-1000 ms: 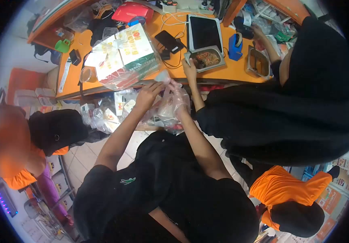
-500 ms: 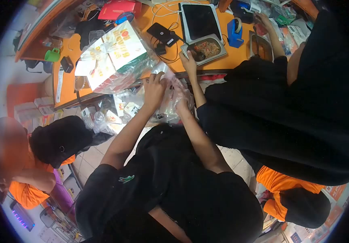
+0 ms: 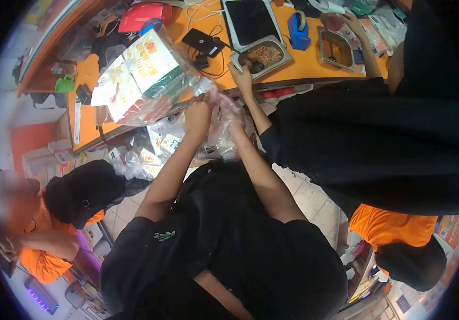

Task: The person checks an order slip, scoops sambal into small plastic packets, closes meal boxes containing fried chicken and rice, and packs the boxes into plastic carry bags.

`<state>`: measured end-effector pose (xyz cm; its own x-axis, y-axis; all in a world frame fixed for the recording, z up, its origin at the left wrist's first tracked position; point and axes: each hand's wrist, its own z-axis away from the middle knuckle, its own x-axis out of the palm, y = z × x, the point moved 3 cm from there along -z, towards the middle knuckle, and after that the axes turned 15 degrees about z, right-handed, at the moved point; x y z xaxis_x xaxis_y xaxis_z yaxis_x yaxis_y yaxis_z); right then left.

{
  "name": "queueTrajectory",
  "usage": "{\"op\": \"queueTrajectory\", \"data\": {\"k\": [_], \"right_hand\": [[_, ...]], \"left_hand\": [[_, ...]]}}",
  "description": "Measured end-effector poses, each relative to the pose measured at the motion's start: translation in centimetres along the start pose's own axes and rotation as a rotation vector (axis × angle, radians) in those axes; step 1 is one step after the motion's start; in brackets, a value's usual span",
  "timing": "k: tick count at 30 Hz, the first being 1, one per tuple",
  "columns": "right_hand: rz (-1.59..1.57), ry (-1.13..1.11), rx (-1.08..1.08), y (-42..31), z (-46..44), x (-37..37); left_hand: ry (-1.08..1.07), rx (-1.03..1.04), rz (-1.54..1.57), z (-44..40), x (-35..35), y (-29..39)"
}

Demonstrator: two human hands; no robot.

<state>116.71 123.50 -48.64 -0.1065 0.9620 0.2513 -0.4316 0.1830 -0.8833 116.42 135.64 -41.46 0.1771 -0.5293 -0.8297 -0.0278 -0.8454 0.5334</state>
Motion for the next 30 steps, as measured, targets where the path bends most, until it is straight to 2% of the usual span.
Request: {"op": "queueTrajectory", "data": {"k": [3,6,9,12,13,16,17,19,22,28,30], "right_hand": [[-0.032,-0.012,0.063,0.0,0.0,0.6],[0.014,-0.024,0.062,0.0,-0.1,0.5],[0.028,0.072,-0.053,-2.0,0.6,1.2],[-0.042,0.088,-0.232,-0.7,-2.0,0.4],[-0.160,0.086,-0.129,-1.0,-2.5,0.6],[0.050,0.233,-0.077,-1.6,-4.6,0.0],[-0.022,0.209,-0.094,-2.3,-4.5,0.2],[-0.171,0.161,-0.131,-3.6,-4.3,0.6],[-0.038,0.213,-0.202,-1.0,-6.6,-0.3],[-0.240,0.229,-0.115,-0.1,-6.9,-0.7],[-0.189,0.262,-0.074,0.5,-8.1,-1.1]], "left_hand": [[0.052,0.085,-0.040,-0.6,0.0,-0.7],[0.036,-0.074,0.061,-0.8,0.1,-0.4],[0.080,-0.062,0.194,-1.3,0.9,-0.6],[0.118,-0.075,0.305,-2.3,0.9,0.2],[0.127,-0.076,0.308,-2.8,1.5,-0.2],[0.111,-0.218,0.634,-4.0,1.7,0.1],[0.119,-0.205,0.638,-4.3,1.3,0.5],[0.133,-0.177,0.643,-4.9,0.5,1.3],[0.203,0.223,0.251,-5.1,0.6,1.8],[0.074,0.012,-0.001,-6.9,1.6,1.1],[0.058,-0.054,0.096,-6.8,1.8,1.2]]}}
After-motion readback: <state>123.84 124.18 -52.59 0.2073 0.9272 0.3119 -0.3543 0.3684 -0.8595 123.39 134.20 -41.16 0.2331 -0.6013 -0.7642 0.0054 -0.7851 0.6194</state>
